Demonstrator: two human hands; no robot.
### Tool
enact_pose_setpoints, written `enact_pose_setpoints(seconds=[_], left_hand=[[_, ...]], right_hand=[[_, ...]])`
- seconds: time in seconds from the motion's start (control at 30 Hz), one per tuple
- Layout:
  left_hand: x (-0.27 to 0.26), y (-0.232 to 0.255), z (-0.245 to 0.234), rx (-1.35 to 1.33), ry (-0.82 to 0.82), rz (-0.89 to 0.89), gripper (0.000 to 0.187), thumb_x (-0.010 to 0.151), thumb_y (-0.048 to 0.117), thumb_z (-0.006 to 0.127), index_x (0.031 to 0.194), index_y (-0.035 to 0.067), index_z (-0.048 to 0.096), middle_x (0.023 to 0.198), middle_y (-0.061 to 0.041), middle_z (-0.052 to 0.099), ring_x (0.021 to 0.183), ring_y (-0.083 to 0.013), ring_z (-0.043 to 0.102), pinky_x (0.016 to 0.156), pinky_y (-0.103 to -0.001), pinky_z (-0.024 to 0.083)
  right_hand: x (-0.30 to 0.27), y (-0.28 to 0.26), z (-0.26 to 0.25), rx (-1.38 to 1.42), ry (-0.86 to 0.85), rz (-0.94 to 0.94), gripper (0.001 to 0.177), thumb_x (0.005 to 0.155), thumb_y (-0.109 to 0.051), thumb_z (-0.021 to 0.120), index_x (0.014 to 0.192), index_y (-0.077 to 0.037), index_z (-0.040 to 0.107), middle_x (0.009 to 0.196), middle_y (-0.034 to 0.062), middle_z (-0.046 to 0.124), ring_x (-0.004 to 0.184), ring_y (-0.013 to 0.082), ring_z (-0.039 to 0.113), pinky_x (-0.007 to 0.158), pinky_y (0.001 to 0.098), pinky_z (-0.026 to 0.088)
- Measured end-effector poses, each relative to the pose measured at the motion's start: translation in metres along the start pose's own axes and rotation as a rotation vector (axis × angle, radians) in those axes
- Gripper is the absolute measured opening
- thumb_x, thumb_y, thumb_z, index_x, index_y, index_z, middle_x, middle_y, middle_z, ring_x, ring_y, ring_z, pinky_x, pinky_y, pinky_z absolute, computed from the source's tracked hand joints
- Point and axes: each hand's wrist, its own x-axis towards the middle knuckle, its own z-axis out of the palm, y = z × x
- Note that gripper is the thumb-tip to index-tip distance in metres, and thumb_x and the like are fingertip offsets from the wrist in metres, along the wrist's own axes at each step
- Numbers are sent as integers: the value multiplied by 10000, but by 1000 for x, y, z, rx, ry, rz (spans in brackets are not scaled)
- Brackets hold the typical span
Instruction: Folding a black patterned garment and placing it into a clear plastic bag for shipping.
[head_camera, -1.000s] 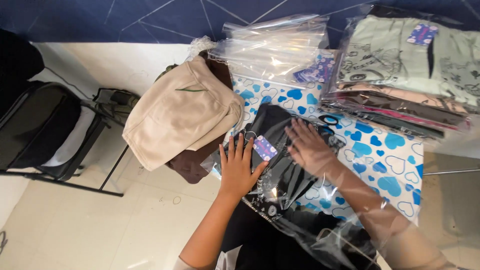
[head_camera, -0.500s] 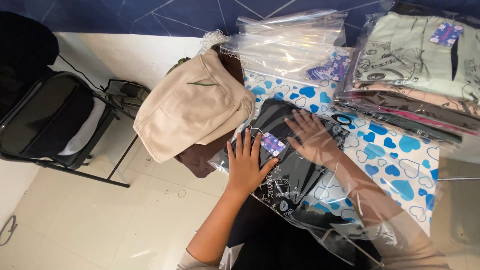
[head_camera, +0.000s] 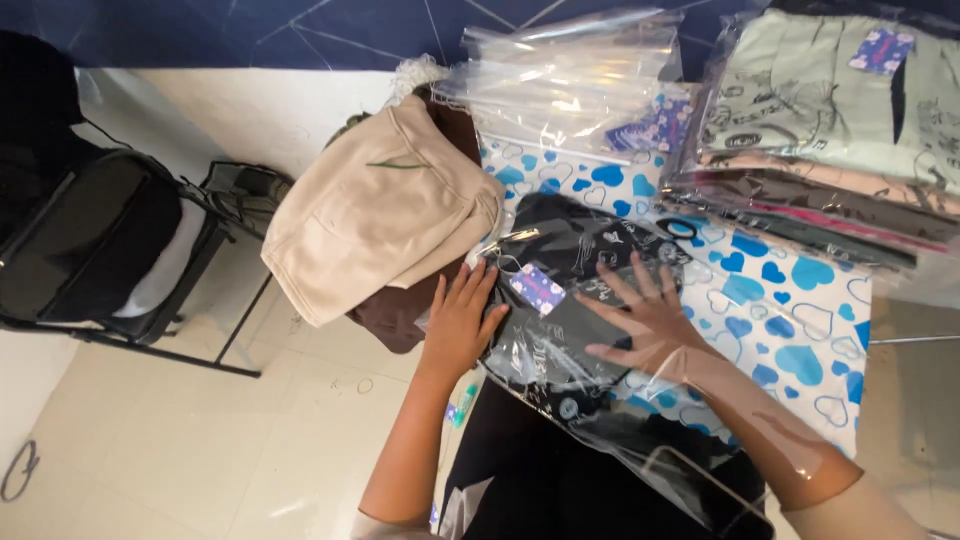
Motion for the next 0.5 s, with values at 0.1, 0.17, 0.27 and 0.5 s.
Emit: enact_pose_setpoints(seconds=[0.1,0.17,0.27,0.5], left_hand=[[16,2,-2,-22,-24,-23,610,1056,543,462,1562,203,443,1585,-101,469,1473,-321,411,1227,-592,218],[26,-1,3,60,55,-56,628,1009,636,495,1425,176,588,1437,-94,610,1402,-320,508,1225,-591,241],[78,1,22,121,386,152,445,942,505,692,1224,161,674,1187,-46,650,1212,-302,632,1034,-579,473],[160,42,46,-42,-268,217,622,1069,608,366,1575,255,442,1647,-35,403,1578,-277,237,1269,-596,97]], right_hand=[[9,19,2,-5,154,-178,769,851,-842,461,1537,-514,351,1720,23,73,1528,513,27,1106,736,219],[12,21,5,-78,-25,-129,803,842,-907,394,1544,-522,328,1714,-3,55,1535,490,-23,1141,710,228],[9,11,-11,-55,-93,-68,861,812,-936,393,1568,-549,257,1720,-7,43,1530,490,-11,1151,709,201],[-5,-11,-62,4,-285,221,1068,763,-993,388,1612,-509,-42,1706,141,3,1544,461,37,1251,596,61]])
